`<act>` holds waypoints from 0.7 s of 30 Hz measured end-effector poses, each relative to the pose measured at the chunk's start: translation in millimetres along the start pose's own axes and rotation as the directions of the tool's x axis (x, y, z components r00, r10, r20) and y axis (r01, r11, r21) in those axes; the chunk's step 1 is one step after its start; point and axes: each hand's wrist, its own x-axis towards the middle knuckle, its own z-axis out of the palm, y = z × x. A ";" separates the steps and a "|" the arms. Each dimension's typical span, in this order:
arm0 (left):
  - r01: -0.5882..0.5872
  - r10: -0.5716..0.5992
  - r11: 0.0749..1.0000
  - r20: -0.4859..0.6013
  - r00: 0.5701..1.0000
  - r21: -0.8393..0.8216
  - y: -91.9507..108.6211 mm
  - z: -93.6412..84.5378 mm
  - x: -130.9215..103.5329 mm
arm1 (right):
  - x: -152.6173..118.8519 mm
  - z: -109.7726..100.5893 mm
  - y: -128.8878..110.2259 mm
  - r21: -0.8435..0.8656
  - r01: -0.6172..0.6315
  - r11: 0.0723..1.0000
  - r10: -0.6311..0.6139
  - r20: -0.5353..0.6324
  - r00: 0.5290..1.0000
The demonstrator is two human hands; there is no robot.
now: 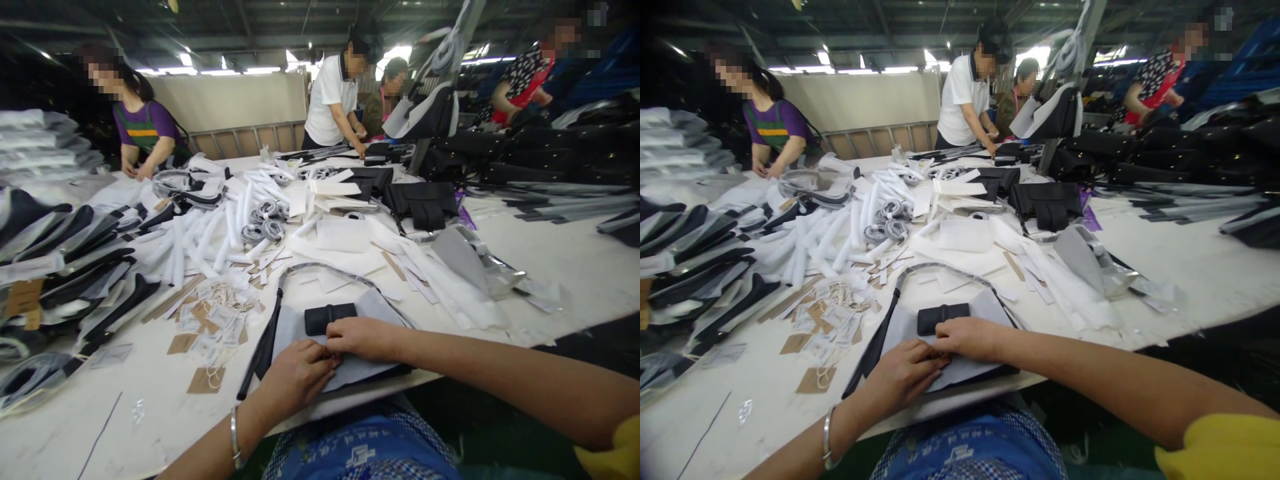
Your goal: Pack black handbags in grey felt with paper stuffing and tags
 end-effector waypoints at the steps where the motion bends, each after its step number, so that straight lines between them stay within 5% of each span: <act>1: 0.001 -0.001 1.000 0.000 1.000 0.000 0.0 0.0 -0.2 | -0.4 1.3 -0.2 -0.004 -0.005 1.000 0.005 0.000 1.000; 13: -0.001 0.002 1.000 -0.023 1.000 0.013 -3.3 -1.0 -2.7 | -5.5 7.3 -14.5 0.035 -0.188 0.982 0.190 -0.053 0.980; 21: 0.039 -0.029 0.975 -0.050 0.998 0.219 10.9 5.8 -2.6 | -42.6 27.1 -22.7 -0.035 -0.362 0.931 0.331 -0.336 0.882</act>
